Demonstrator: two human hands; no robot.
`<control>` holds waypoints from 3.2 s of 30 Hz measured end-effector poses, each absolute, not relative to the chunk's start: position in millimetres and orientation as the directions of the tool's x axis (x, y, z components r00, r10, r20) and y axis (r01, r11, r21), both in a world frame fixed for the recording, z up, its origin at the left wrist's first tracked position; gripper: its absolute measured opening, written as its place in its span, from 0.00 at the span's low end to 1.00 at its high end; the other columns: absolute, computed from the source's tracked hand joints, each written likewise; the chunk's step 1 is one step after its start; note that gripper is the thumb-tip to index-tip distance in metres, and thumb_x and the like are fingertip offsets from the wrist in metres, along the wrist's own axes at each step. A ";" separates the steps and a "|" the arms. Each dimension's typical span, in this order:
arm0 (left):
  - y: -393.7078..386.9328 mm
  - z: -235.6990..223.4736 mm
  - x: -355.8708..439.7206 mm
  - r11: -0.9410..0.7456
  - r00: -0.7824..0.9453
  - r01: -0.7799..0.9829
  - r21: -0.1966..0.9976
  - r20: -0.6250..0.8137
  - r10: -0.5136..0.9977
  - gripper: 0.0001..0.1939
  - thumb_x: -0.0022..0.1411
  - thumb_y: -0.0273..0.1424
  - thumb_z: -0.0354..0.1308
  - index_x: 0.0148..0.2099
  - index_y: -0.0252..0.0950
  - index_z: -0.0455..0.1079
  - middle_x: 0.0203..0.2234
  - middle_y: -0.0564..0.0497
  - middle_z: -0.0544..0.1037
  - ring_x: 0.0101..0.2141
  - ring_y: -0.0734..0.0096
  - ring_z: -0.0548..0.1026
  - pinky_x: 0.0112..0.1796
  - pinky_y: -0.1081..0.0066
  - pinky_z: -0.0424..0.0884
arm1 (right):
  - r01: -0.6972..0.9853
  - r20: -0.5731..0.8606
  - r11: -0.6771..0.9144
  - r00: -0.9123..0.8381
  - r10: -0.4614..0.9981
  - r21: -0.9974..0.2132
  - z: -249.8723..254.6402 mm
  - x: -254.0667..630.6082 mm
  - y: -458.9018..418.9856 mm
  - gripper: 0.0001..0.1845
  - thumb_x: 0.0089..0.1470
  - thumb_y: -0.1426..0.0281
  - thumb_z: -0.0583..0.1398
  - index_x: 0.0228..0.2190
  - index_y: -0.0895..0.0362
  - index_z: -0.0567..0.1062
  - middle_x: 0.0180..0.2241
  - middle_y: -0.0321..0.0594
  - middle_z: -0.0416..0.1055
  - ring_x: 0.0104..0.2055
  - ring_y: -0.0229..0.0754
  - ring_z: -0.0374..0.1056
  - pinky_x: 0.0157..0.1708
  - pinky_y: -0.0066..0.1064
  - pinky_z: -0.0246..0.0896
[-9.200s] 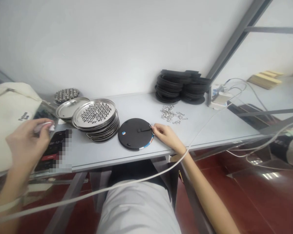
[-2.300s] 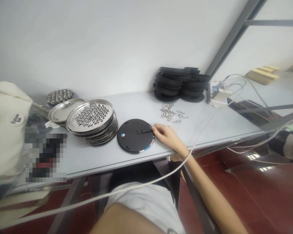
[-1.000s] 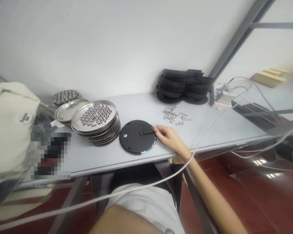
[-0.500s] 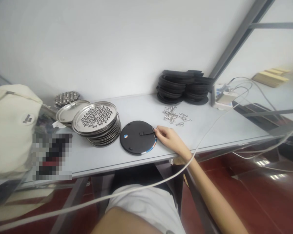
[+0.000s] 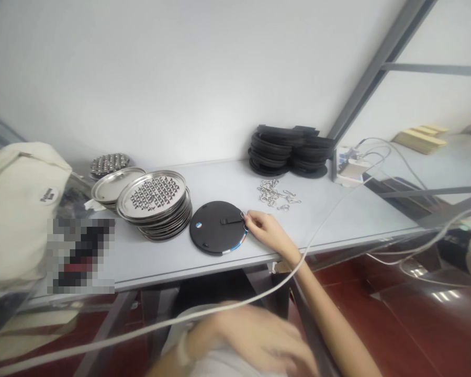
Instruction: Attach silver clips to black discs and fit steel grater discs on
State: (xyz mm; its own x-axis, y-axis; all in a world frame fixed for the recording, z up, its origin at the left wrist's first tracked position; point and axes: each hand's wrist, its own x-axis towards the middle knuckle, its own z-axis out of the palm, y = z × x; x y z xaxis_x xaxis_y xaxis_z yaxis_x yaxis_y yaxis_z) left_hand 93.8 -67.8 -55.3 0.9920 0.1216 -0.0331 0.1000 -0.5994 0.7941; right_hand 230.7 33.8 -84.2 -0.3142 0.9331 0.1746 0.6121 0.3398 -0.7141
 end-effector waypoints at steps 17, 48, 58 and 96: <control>12.1 -44.8 32.8 -0.538 0.454 0.629 0.561 0.296 0.840 0.12 0.66 0.27 0.50 0.52 0.39 0.62 0.47 0.47 0.70 0.50 0.63 0.68 0.51 0.63 0.65 | 0.585 0.184 0.348 -0.322 0.929 -0.733 -86.7 229.5 36.4 0.19 0.63 0.62 0.49 0.21 0.55 0.55 0.19 0.30 0.52 0.23 0.35 0.50 0.24 0.28 0.45; 23.6 -69.6 62.6 -0.508 0.398 0.764 0.398 0.329 0.856 0.15 0.68 0.28 0.48 0.55 0.40 0.67 0.42 0.47 0.68 0.44 0.63 0.66 0.46 0.64 0.66 | 0.598 0.193 0.370 -0.341 0.920 -0.711 -90.6 232.4 39.7 0.15 0.61 0.67 0.49 0.23 0.57 0.62 0.20 0.31 0.56 0.23 0.34 0.52 0.25 0.28 0.46; 21.1 -69.3 61.3 -0.498 0.373 0.750 0.436 0.344 0.862 0.15 0.68 0.28 0.48 0.55 0.39 0.67 0.41 0.47 0.68 0.44 0.63 0.66 0.47 0.63 0.66 | 0.596 0.202 0.386 -0.353 0.913 -0.704 -91.6 233.8 40.5 0.15 0.61 0.68 0.49 0.23 0.56 0.61 0.20 0.30 0.56 0.23 0.34 0.52 0.25 0.28 0.45; 19.3 -69.8 65.9 -0.489 0.414 0.835 0.252 0.298 0.860 0.16 0.70 0.28 0.42 0.57 0.40 0.61 0.44 0.45 0.65 0.42 0.61 0.64 0.44 0.62 0.65 | 0.572 0.200 0.373 -0.343 0.918 -0.731 -89.5 233.3 38.5 0.16 0.62 0.64 0.50 0.23 0.56 0.59 0.21 0.31 0.56 0.24 0.35 0.53 0.26 0.28 0.48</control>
State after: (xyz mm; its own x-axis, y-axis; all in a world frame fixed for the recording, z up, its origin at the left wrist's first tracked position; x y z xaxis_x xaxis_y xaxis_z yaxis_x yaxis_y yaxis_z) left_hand 65.9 19.3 -69.8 0.4137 0.8601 0.2984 0.8351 -0.4891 0.2518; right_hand 233.3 38.5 -89.5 -0.3433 0.9176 0.2003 0.5717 0.3734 -0.7306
